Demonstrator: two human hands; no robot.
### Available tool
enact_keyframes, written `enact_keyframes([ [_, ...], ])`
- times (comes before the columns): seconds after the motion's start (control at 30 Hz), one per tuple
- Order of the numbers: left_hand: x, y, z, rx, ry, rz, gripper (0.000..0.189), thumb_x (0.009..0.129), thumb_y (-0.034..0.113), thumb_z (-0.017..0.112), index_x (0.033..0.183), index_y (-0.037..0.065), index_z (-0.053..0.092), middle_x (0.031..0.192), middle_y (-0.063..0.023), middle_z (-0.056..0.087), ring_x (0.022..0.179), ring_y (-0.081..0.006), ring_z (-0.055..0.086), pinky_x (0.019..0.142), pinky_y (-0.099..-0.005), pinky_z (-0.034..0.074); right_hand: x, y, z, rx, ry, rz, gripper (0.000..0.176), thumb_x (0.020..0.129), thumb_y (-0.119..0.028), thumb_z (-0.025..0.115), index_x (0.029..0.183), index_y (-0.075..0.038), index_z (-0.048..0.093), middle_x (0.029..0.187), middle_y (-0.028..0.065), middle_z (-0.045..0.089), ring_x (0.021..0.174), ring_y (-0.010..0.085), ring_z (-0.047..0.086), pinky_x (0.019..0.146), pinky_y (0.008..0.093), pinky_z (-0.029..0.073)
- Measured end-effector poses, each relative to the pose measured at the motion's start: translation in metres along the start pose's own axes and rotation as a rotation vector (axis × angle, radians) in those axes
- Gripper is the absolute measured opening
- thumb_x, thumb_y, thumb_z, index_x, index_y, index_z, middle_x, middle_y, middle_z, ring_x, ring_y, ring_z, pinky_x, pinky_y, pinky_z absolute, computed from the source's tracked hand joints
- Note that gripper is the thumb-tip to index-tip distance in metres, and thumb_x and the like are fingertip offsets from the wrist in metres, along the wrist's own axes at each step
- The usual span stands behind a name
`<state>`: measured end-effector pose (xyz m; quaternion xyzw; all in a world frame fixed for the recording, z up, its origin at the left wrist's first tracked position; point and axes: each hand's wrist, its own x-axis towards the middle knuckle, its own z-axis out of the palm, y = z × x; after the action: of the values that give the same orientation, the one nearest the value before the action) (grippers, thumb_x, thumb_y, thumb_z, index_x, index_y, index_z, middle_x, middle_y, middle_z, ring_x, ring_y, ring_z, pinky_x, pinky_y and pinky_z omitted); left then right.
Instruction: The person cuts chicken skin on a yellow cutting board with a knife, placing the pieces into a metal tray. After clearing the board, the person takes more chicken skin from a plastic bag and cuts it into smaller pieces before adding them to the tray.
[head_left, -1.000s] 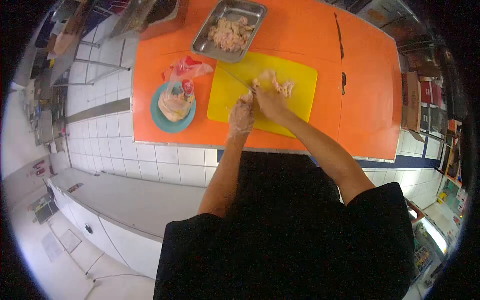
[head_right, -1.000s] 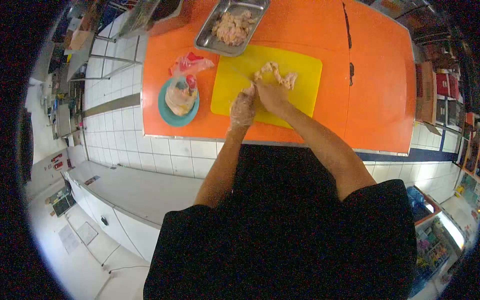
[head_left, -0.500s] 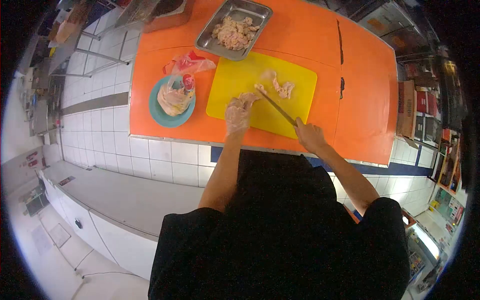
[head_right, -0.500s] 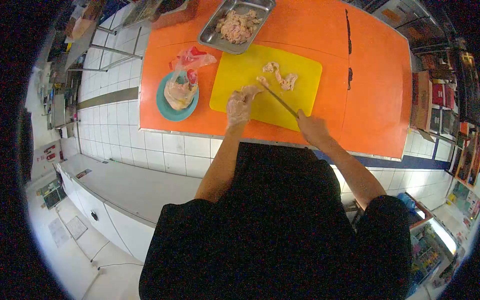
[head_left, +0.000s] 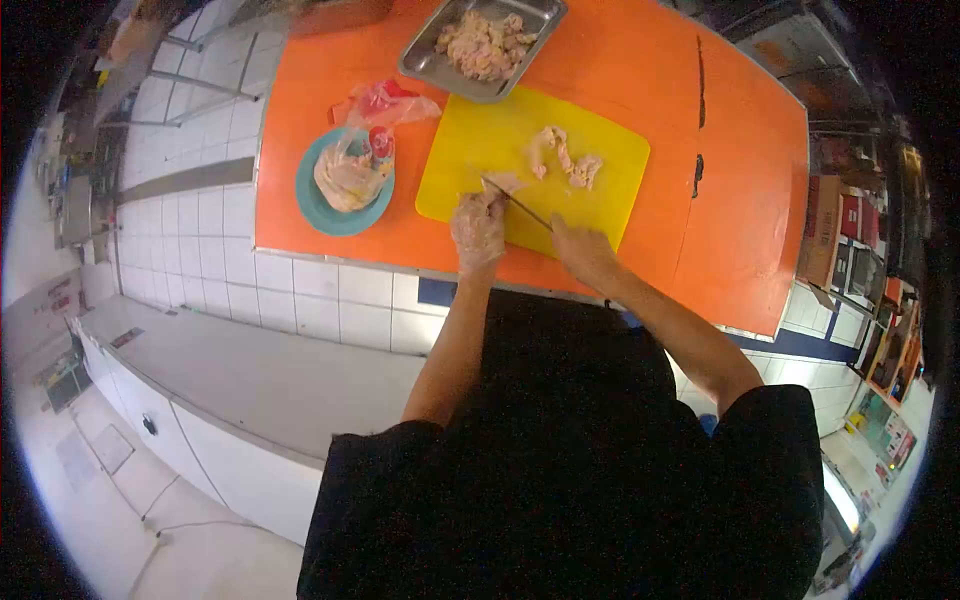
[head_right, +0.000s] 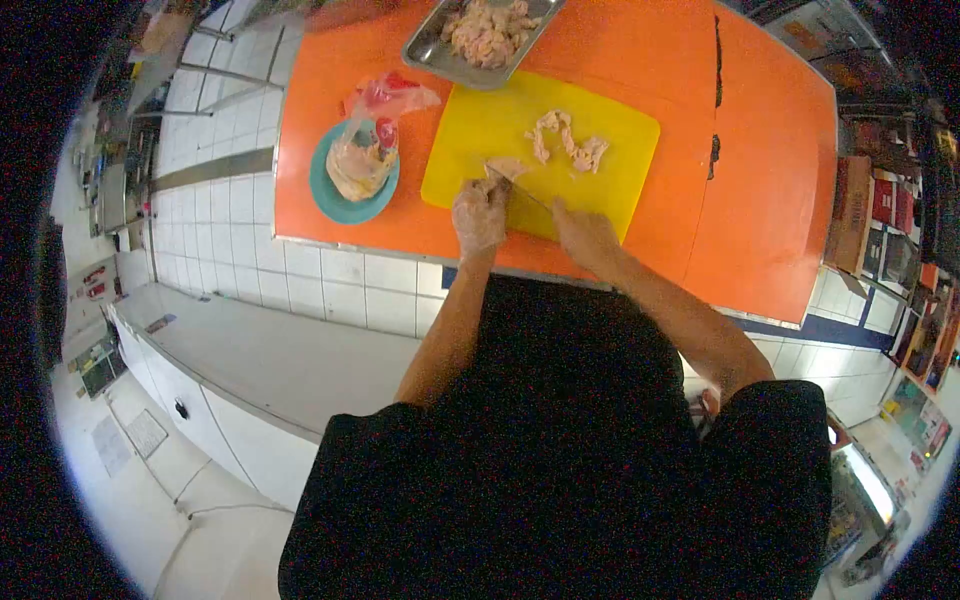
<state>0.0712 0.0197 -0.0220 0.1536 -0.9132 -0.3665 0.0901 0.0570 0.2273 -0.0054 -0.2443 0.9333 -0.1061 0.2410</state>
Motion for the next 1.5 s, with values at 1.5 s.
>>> enact_keyframes([
  [1.5,0.04,0.01,0.017,-0.015,-0.114,0.307,0.022,0.098,0.019,0.061,0.111,0.002,0.067,0.096,-0.0216,0.07,0.091,-0.0381,0.068,0.081,-0.0461,0.053,-0.07,0.109,0.011,0.421,0.226,0.361,0.055,0.107,-0.038,0.051,0.141,0.005,0.048,0.086,0.0253,0.07,0.076,0.0411,0.07,0.072,0.0511,0.055],
])
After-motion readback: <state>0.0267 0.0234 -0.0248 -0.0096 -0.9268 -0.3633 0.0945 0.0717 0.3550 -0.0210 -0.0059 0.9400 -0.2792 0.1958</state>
